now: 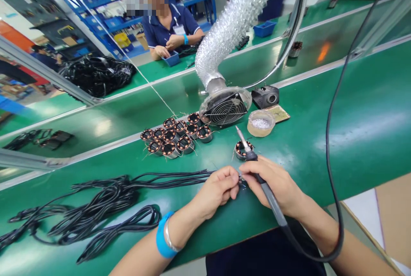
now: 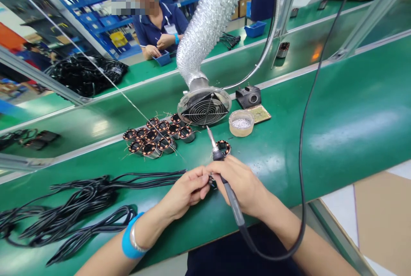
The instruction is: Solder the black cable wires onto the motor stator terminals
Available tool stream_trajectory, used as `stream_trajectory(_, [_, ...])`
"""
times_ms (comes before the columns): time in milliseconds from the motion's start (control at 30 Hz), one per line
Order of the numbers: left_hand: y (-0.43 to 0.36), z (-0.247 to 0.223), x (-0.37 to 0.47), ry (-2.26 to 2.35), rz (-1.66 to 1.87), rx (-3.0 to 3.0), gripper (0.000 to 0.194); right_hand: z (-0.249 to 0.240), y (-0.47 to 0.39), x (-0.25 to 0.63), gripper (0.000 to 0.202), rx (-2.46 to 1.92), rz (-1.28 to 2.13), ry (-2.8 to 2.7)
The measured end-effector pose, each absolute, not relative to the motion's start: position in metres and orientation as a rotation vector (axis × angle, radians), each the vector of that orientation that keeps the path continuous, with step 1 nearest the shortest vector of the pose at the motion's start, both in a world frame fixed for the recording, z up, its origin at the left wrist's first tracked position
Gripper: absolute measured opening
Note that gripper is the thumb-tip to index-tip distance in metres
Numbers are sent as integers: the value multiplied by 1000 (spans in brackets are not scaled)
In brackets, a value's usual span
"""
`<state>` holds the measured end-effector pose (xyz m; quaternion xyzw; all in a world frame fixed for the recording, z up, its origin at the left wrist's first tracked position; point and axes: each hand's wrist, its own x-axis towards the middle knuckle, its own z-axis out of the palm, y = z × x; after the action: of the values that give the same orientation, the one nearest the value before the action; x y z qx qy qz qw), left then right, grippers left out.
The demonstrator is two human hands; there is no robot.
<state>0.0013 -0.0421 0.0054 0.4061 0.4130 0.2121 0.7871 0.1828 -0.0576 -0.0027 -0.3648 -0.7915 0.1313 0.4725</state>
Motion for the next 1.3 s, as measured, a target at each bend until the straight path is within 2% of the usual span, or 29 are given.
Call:
stream_trajectory(200, [-34, 2, 9, 986, 548, 834, 33, -5, -55, 181, 27, -908, 131, -1840])
stream_trajectory(400, [-32, 1, 16, 1087, 599, 847, 31, 14, -77, 201, 43, -1081, 375, -1747])
stream_trajectory(700, [-33, 0, 18, 1128, 631, 893, 34, 16, -88, 210, 17, -1233, 412, -1547])
stream_trajectory(1300, [-33, -2, 18, 1079, 626, 894, 37, 22, -87, 200, 19, -1119, 416, -1659])
